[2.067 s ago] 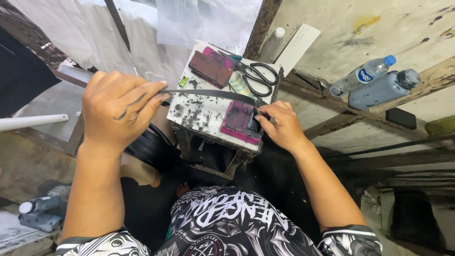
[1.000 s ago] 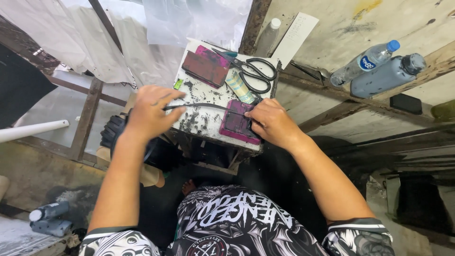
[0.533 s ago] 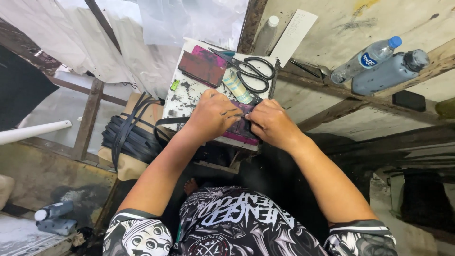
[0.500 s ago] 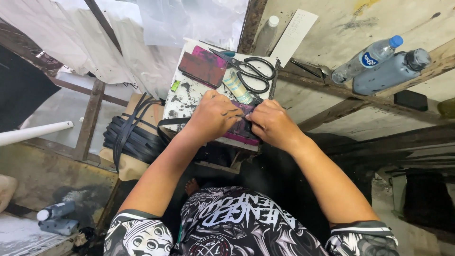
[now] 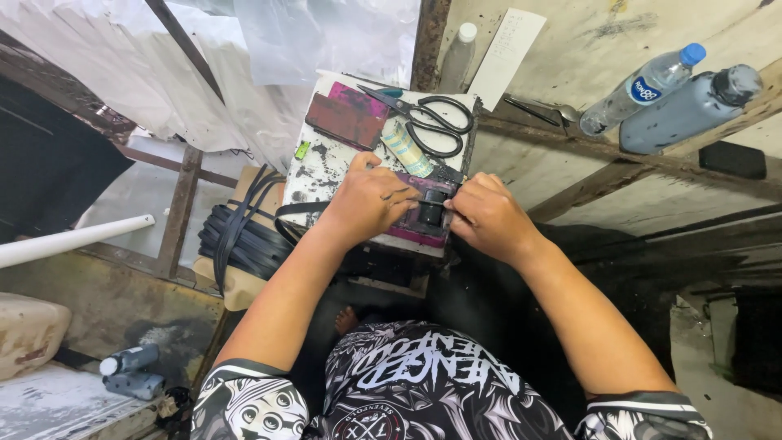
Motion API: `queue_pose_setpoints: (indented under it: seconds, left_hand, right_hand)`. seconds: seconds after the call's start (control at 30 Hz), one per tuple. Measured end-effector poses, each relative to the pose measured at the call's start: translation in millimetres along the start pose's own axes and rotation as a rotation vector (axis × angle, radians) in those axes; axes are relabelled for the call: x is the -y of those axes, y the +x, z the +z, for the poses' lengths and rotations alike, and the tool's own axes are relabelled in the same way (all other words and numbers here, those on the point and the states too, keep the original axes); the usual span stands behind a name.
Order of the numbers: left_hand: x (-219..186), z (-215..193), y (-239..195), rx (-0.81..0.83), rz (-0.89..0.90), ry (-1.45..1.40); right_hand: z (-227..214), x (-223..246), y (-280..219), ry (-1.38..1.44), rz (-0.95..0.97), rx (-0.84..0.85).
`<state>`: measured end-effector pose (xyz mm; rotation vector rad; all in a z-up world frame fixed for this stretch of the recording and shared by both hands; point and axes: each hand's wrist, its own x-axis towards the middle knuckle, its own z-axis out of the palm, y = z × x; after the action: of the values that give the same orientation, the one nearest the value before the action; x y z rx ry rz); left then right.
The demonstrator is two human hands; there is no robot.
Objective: Applying dye to leather strips using a sponge and hanging them on a drying rack with clips.
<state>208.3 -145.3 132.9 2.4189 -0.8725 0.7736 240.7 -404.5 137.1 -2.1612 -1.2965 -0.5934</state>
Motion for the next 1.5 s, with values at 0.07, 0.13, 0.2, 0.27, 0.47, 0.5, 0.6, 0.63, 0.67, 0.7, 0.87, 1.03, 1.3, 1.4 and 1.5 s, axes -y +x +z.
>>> queue_pose_setpoints:
  seconds: [0.07, 0.13, 0.2, 0.27, 0.47, 0.5, 0.6, 0.63, 0.67, 0.7, 0.87, 1.03, 1.3, 1.4, 1.5]
  left_hand:
    - [0.6, 2.0, -1.1, 0.007, -0.006, 0.006]
    - [1.3, 3.1, -2.3, 0.014, -0.01, 0.012]
    - [1.7, 3.5, -3.0, 0.016, -0.013, 0.025]
    - [1.5, 4.2, -3.0, 0.02, -0.011, 0.032]
    - [3.0, 4.1, -3.1, 0.044, -0.005, 0.049]
    - [4.2, 5.4, -3.9, 0.05, -0.008, 0.047]
    - [3.3, 4.1, -3.6, 0.052, -0.01, 0.051]
    - [3.3, 4.0, -3.1, 0.051, -0.009, 0.051]
    - [3.0, 4.1, -3.2, 0.048, -0.01, 0.05]
    - [2.9, 4.2, -3.4, 0.045, -0.011, 0.05]
    - [4.0, 5.1, -3.8, 0.047, -0.007, 0.063]
    - [3.4, 4.1, -3.5, 0.044, -0.006, 0.056]
    - [6.0, -0.2, -2.2, 0.046, 0.057, -0.003]
    - [4.5, -1.2, -1.9, 0.029, 0.062, 0.01]
    - [3.0, -3.1, -0.8, 0.03, 0.063, 0.003]
  right_hand:
    - [-3.2, -2.4, -6.4, -0.002, 0.012, -0.006]
    - [-6.9, -3.8, -12.4, -0.006, 0.024, -0.013]
    - [-11.4, -4.9, -18.1, -0.047, 0.035, -0.004]
    - [-17.3, -2.8, -22.0, -0.058, 0.041, -0.01]
    - [-28.9, -6.9, -42.6, -0.097, 0.073, -0.016]
    - [-31.0, -7.6, -46.1, -0.11, 0.082, -0.023]
    - [-36.3, -14.0, -60.5, -0.135, 0.107, -0.013]
    - [-39.1, -14.9, -64.2, -0.137, 0.107, -0.013]
    - [-41.6, -15.6, -68.2, -0.153, 0.113, -0.022]
    - [-44.0, -16.4, -72.3, -0.168, 0.119, -0.03]
    - [-63.5, -18.1, -89.8, -0.207, 0.153, -0.025]
    - [-79.9, -21.5, -114.5, -0.245, 0.183, -0.038]
    - [-116.6, -19.6, -151.5, -0.295, 0.41, 0.074]
    - [-126.7, -25.8, -172.7, -0.308, 0.417, 0.022]
    - [-138.5, -29.5, -197.4, -0.324, 0.481, 0.013]
